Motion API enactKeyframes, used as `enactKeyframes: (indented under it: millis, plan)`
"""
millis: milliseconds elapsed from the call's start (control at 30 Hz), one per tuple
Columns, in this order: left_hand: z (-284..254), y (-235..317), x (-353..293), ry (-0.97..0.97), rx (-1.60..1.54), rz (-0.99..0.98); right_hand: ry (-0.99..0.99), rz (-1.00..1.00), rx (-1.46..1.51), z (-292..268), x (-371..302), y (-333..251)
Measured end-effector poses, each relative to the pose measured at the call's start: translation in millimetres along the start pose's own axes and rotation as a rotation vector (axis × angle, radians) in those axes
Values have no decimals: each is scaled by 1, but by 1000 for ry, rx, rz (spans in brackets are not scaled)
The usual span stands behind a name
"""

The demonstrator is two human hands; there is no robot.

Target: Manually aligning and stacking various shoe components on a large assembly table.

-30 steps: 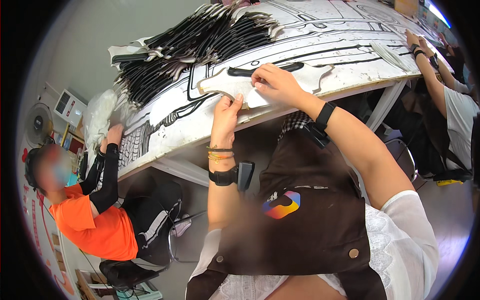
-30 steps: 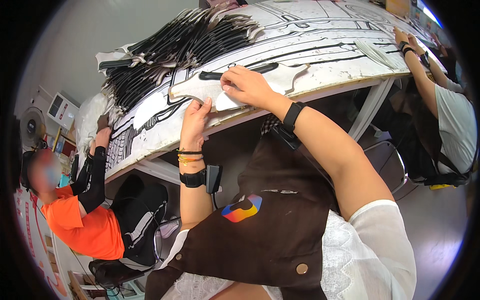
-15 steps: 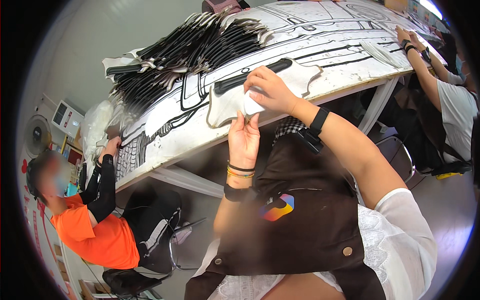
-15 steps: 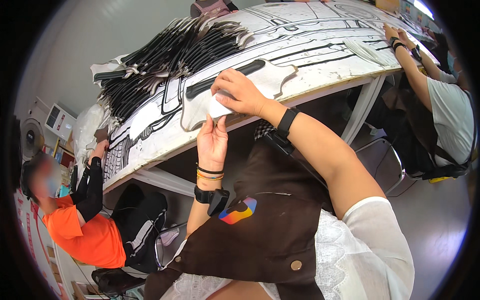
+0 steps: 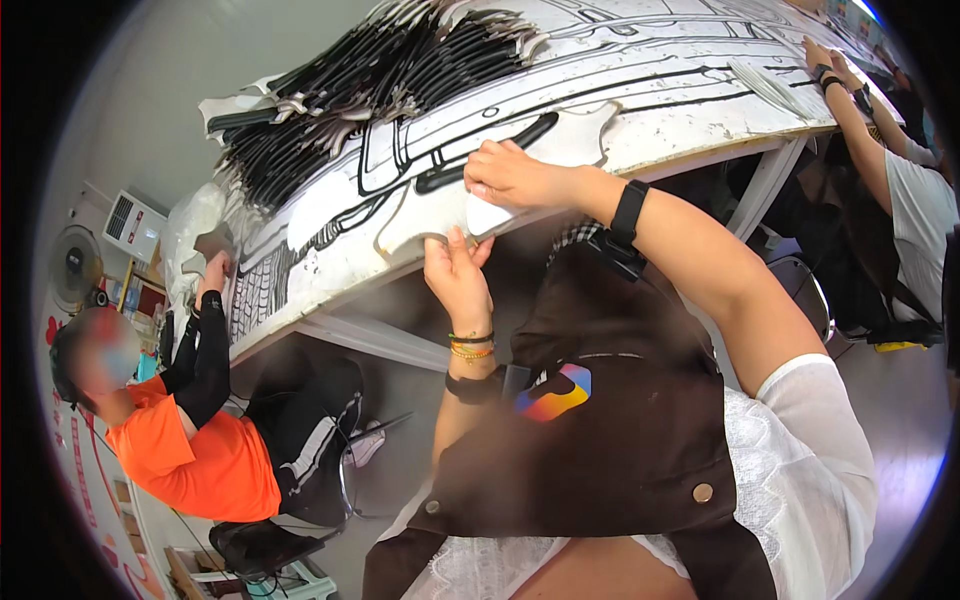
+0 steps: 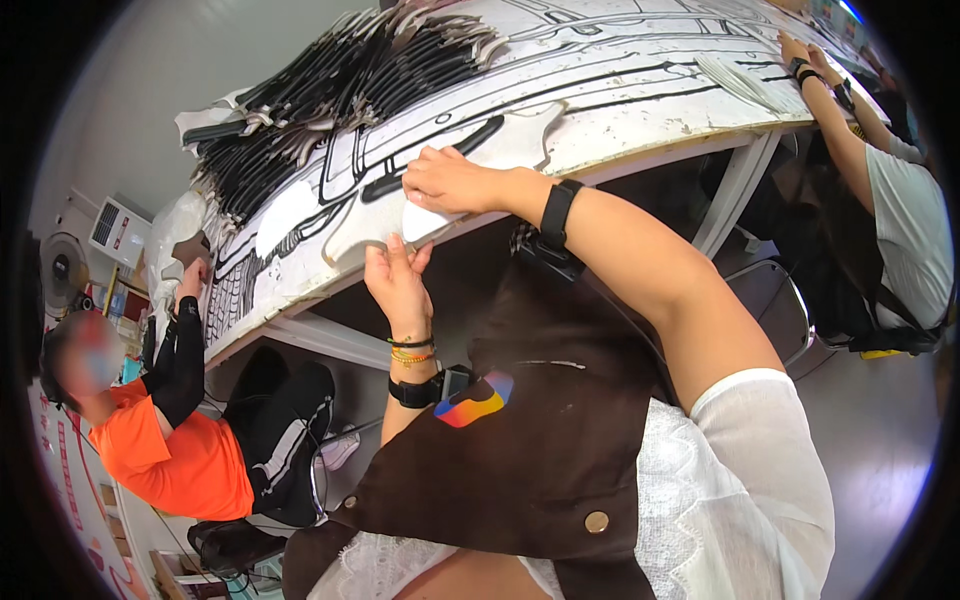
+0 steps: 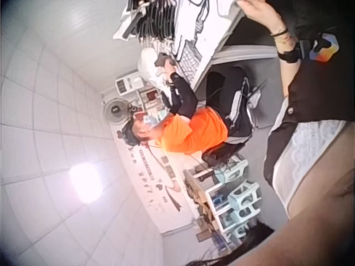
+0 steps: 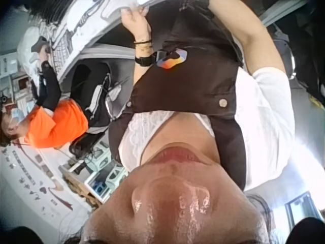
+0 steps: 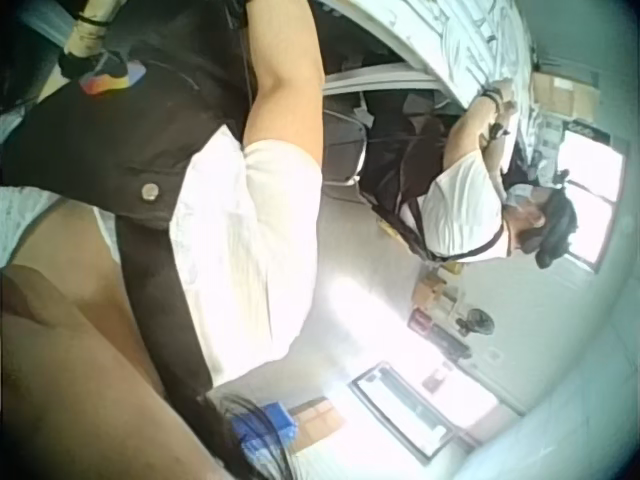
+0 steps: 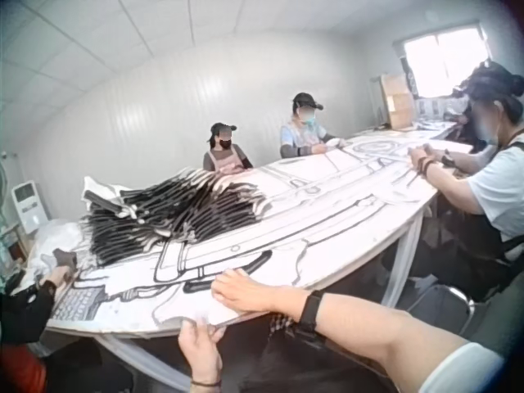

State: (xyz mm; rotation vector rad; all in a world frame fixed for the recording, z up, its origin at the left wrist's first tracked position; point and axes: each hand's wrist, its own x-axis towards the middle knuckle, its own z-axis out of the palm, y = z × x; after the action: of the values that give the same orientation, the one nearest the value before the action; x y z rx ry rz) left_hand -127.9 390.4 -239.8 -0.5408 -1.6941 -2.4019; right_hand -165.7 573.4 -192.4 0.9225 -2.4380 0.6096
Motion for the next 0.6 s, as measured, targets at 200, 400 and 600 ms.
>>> enactKeyframes:
  millis: [200, 400, 600]
  plan:
    - [-7, 4, 8, -58, -48, -35, 12, 54, -95, 3, 0, -5]
    - [-8, 6, -6, -28, -52, -150, 43, -17, -133, 2, -5, -8]
    - [-4, 0, -25, -14, -97, -186, 16, -54, -224, -1, -11, -15]
